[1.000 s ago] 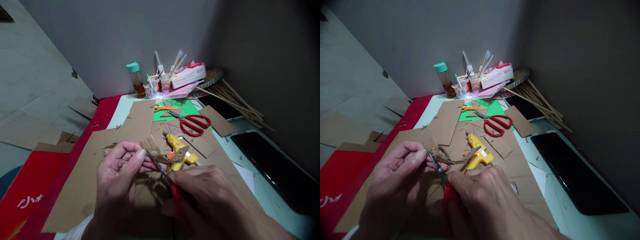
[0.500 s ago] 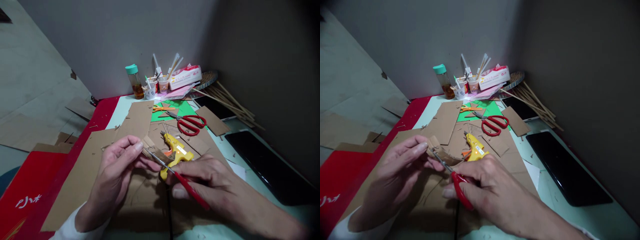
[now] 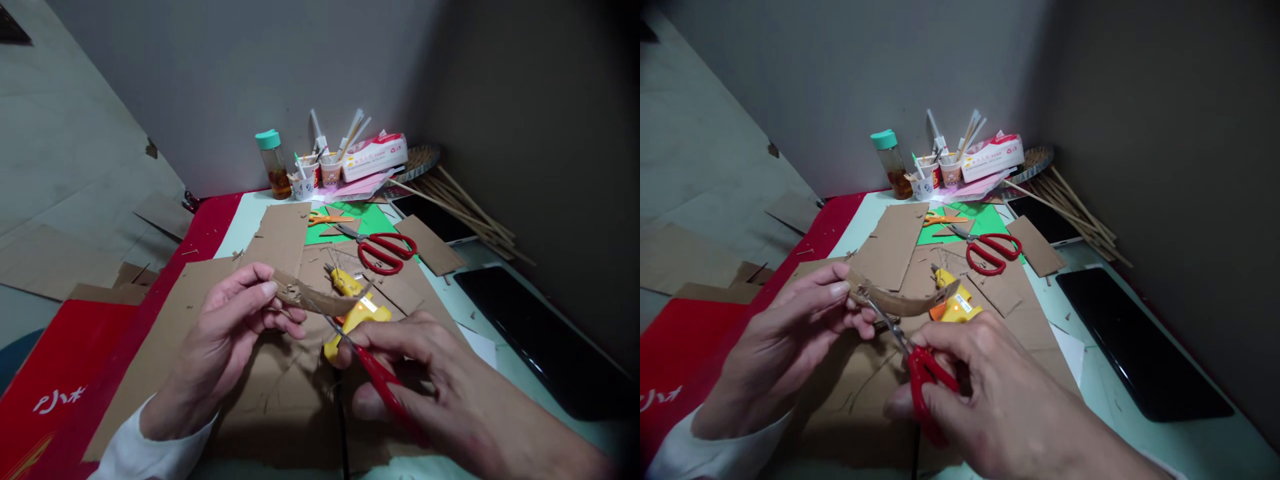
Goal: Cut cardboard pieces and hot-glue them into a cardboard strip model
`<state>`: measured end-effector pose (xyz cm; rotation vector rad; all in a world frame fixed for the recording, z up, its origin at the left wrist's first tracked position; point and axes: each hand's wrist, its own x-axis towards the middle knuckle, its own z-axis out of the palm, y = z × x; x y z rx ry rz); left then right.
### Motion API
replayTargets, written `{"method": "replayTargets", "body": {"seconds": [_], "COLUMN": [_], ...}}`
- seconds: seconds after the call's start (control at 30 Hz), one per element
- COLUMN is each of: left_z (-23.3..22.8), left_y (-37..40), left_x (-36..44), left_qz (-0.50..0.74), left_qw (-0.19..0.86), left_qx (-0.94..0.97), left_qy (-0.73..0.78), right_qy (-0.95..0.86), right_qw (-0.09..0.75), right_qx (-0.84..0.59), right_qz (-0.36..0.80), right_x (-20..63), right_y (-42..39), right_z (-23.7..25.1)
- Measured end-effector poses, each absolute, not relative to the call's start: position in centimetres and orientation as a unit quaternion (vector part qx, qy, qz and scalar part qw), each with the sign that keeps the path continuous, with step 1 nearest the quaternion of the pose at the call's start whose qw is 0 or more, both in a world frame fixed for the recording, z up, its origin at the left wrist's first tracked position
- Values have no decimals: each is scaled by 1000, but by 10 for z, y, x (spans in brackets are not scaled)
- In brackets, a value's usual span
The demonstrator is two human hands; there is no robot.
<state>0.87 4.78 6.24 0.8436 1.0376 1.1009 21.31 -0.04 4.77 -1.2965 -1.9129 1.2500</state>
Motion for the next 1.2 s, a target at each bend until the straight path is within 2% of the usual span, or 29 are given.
{"method": "replayTargets", "body": {"seconds": [0.17,0.4,0.67,0.8,0.97,1.2], "left_z": [61,60,50,46,47,46], "left_y": [40,37,41,36,35,48], "left_x": [8,10,17,18,11,-1], "left_qz": [480,488,524,528,456,361], "left_qw": [666,676,666,658,664,603], "left_qx": [357,303,247,283,376,510], "left_qy": [446,463,471,455,457,496], "right_qy": [-693,-721,-771,-794,-818,-822], "right_qw": [273,218,247,250,197,143], "right_qx": [-462,-448,-496,-507,-488,-504], "right_qz": [481,482,314,224,231,224], "right_x": [214,215,205,205,215,222], "right_y": [-4,-4,-1,-4,-4,0], "right_z": [48,43,36,27,32,46]}}
